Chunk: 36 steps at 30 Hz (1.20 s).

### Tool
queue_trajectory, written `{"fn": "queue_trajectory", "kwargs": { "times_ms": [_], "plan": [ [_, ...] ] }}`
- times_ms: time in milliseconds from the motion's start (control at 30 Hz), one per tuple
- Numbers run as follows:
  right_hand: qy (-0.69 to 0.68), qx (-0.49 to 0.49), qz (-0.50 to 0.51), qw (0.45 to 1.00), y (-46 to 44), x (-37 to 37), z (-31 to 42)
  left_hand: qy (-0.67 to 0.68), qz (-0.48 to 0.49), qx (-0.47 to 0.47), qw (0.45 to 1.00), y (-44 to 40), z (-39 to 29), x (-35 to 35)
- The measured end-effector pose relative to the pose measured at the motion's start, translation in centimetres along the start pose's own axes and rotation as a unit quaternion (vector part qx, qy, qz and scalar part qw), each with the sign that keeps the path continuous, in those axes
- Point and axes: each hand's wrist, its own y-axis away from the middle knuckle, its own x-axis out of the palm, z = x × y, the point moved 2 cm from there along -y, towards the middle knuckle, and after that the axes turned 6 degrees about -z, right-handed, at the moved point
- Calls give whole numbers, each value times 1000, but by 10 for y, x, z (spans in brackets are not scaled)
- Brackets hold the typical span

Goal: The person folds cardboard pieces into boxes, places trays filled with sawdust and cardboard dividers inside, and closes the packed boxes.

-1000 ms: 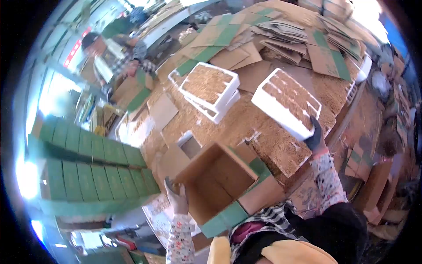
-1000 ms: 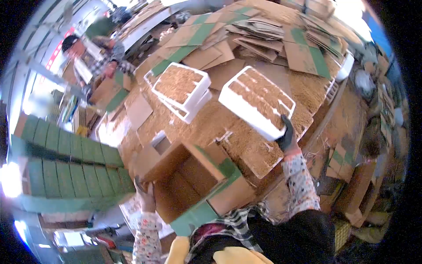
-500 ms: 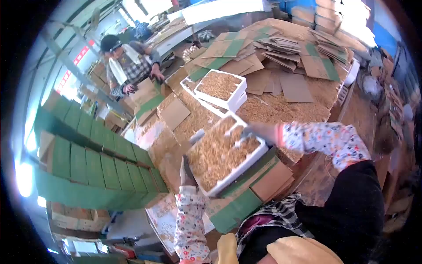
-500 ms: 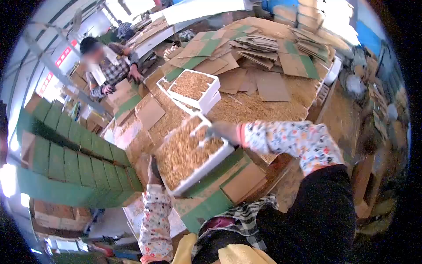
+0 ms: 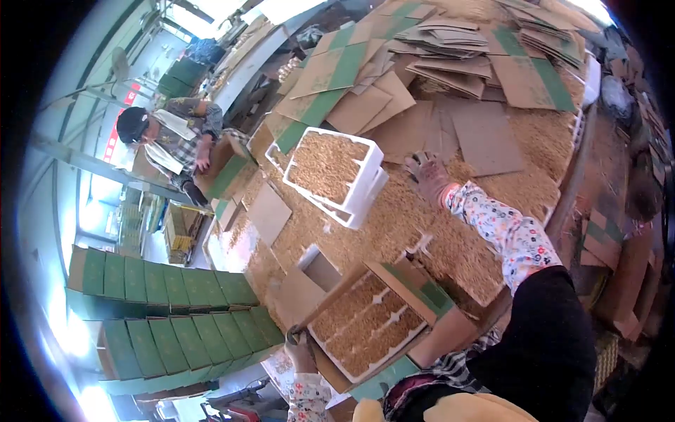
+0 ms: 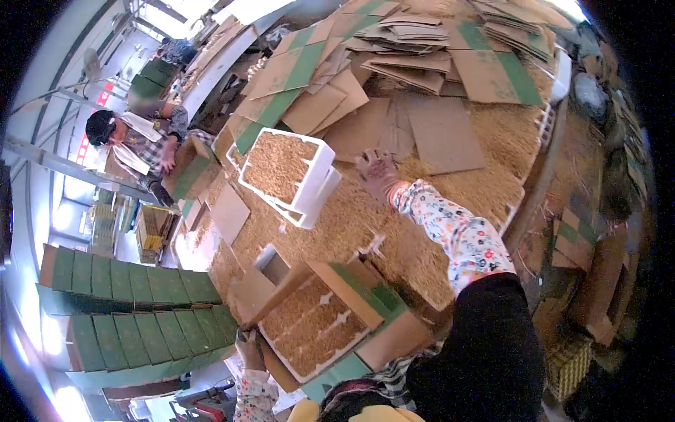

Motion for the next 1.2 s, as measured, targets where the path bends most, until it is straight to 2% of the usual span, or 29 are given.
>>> {"fn": "queue_trajectory", "kwargs": {
  "times_ms": [67,133,167,233,300,333,367,433,467,500,533,567,600,633,667,700,733,767,800,833,867,900,933,1000,1033,1100,1133,1167,1200],
  "plan": [
    [109,-44,79,990,-22,52,-24,-23,-4,-9,1000,2,-3,1],
    [88,-90,135,983,-39,65,-35,-49,-10,-23,998,0,-3,-1],
    [82,-117,162,976,-47,68,-42,0,-12,-31,999,2,1,-1],
    [55,-172,86,980,-46,73,-73,-13,1,-11,1000,5,-6,-2],
    [121,-167,5,979,-39,-2,-72,32,10,-12,999,11,-12,4],
    [138,-156,-34,977,-38,-41,-70,12,-12,-21,1000,10,-8,6],
    [142,-146,-66,977,-36,-78,-64,-16,12,-5,1000,10,-18,6],
    [82,-135,-81,984,-36,-134,-33,62,25,-71,995,14,-30,9],
    [35,-131,-72,988,-32,-160,-8,102,41,-11,994,3,5,9],
    [41,-206,-31,977,-17,-194,37,126,52,11,991,8,-11,11],
    [51,-276,2,960,5,-226,90,219,37,-36,974,10,-15,17],
    [-12,-334,49,941,32,-244,136,168,10,-22,986,9,-18,16],
    [-137,-392,-60,908,57,-257,182,141,18,-36,989,1,-5,16],
    [-98,-422,170,885,97,-216,210,200,24,-61,978,-3,2,17],
    [-114,-411,219,878,130,-217,250,109,9,11,994,-3,-1,12],
    [-168,-360,401,825,153,-212,284,113,2,61,992,-9,8,13],
    [-164,-383,415,809,185,-191,303,58,-9,159,986,-3,-8,5],
    [-167,-487,394,762,222,-124,299,3,-33,254,967,3,-25,-3],
    [-201,-324,508,772,193,-168,308,-111,-61,386,914,33,-82,-22],
    [-223,-288,508,780,172,-189,304,-303,60,426,850,55,-106,-34],
    [-241,-251,515,783,163,-199,287,-417,125,451,780,73,-108,-33],
    [-241,-243,403,849,160,-201,269,-520,188,462,693,87,-106,-27],
    [-239,-233,281,900,157,-201,253,-555,228,431,674,96,-101,-13],
    [-129,-253,338,897,180,-149,229,-621,316,372,614,107,-81,19],
    [-75,-256,360,894,183,-139,226,-610,322,355,631,106,-77,25],
    [-269,-226,441,826,167,-138,225,-587,328,319,668,103,-77,38],
    [-361,-211,474,775,153,-145,226,-597,349,312,651,103,-92,27],
    [-268,-238,405,841,149,-160,222,-604,306,319,663,101,-87,24],
    [-71,-233,368,898,137,-207,234,-612,265,324,671,95,-77,27]
  ]
}}
